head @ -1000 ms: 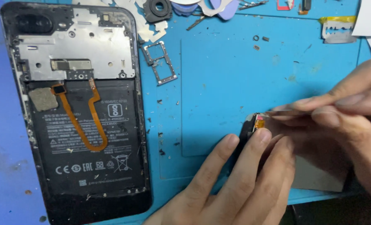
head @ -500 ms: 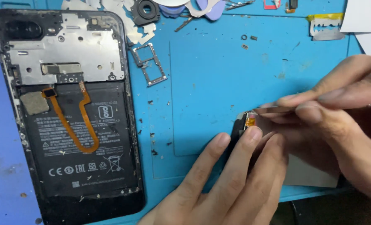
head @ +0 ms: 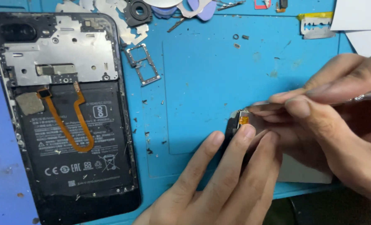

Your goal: Using a metal pry tool to remove adhesive and disassemble a smartphone screen from the frame

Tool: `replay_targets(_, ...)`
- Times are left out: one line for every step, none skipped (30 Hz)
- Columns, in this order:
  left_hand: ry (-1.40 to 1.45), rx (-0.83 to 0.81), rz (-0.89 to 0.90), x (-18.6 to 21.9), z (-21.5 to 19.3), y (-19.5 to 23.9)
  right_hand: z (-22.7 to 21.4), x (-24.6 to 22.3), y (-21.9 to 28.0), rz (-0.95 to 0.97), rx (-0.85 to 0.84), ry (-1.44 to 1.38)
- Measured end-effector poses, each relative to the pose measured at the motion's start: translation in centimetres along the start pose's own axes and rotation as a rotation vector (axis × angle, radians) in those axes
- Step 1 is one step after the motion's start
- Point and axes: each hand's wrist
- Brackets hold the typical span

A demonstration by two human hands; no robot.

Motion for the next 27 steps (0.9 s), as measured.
replay_targets(-0.006,0.001,-0.005,0.0,0.0,0.0,-0.2,0.3,-0.1,-0.052,-0.015,0.002)
replay_targets(-0.007,0.000,-0.004,-0.1,-0.1,0.0,-0.3,0.4,-0.1,-0.052,-0.015,0.001)
replay_targets(0.010,-0.002,-0.007,-0.1,-0.2,0.0,-0.2,0.5,-0.2,-0.131,-0.040,0.007)
replay_targets(0.027,-0.003,-0.010,-0.2,-0.3,0.1,-0.2,0.6,-0.2,-0.211,-0.066,0.013)
replay_targets(0.028,-0.001,-0.009,-0.2,-0.2,0.1,-0.4,0.7,-0.3,-0.212,-0.063,0.013)
replay_targets(-0.004,0.019,-0.013,-0.1,0.0,0.0,-0.5,0.8,-0.4,-0.225,-0.064,0.018)
replay_targets(-0.034,0.035,-0.016,-0.1,0.1,0.0,-0.7,1.0,-0.5,-0.235,-0.065,0.022)
replay_targets(-0.031,0.035,-0.014,0.0,0.2,-0.1,-0.8,1.2,-0.6,-0.232,-0.062,0.022)
replay_targets(-0.039,0.045,-0.015,-0.1,0.3,0.0,-0.8,1.2,-0.7,-0.250,-0.072,0.029)
replay_targets(-0.046,0.054,-0.016,-0.1,0.3,0.1,-0.7,1.3,-0.8,-0.268,-0.082,0.035)
replay_targets(-0.049,0.054,-0.020,-0.2,0.1,0.2,-0.6,1.3,-0.8,-0.271,-0.086,0.035)
replay_targets(-0.032,0.023,-0.014,-0.3,-0.1,0.2,-0.5,1.3,-1.0,-0.292,-0.095,0.042)
replay_targets(-0.011,-0.006,-0.002,-0.4,-0.2,0.2,-0.6,1.4,-1.0,-0.310,-0.098,0.049)
replay_targets(-0.010,-0.005,-0.001,-0.2,-0.1,0.2,-0.7,1.6,-1.1,-0.310,-0.096,0.049)
replay_targets(0.001,0.003,-0.011,-0.1,0.0,0.1,-0.9,1.7,-1.1,-0.309,-0.090,0.049)
replay_targets(0.011,0.011,-0.022,0.0,0.1,0.1,-1.0,1.9,-1.0,-0.309,-0.084,0.049)
replay_targets(0.009,0.010,-0.025,-0.1,0.1,0.1,-0.9,1.9,-1.1,-0.309,-0.087,0.049)
replay_targets(0.002,0.011,-0.017,-0.2,0.0,0.2,-0.8,1.8,-1.1,-0.313,-0.086,0.048)
replay_targets(-0.008,0.013,-0.011,-0.3,-0.1,0.2,-0.6,1.8,-1.1,-0.319,-0.086,0.047)
replay_targets(-0.011,0.014,-0.015,-0.4,-0.2,0.3,-0.3,1.4,-0.9,-0.322,-0.090,0.048)
replay_targets(0.000,0.001,-0.015,-0.4,-0.2,0.3,0.0,1.2,-0.8,-0.281,-0.085,0.034)
replay_targets(0.012,-0.012,-0.016,-0.3,-0.2,0.3,0.1,0.9,-0.7,-0.240,-0.080,0.021)
replay_targets(0.017,-0.012,-0.012,-0.2,-0.1,0.2,0.0,0.6,-0.6,-0.237,-0.075,0.021)
replay_targets(0.005,-0.006,-0.010,-0.2,-0.1,0.2,0.0,0.2,-0.6,-0.187,-0.092,0.019)
replay_targets(-0.013,-0.003,-0.014,-0.2,-0.1,0.2,0.1,-0.3,-0.6,-0.140,-0.117,0.016)
replay_targets(-0.016,-0.004,-0.016,-0.2,0.0,0.3,-0.1,0.1,-0.7,-0.141,-0.119,0.016)
replay_targets(-0.030,0.013,-0.011,-0.3,0.1,0.3,-0.2,0.4,-0.8,-0.140,-0.104,0.002)
Point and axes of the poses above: each hand's wrist, its own y-axis away from the middle knuckle, its own z-axis out of the palm, x = y × z, and after that the axes turned 1 degree about -z, right-handed
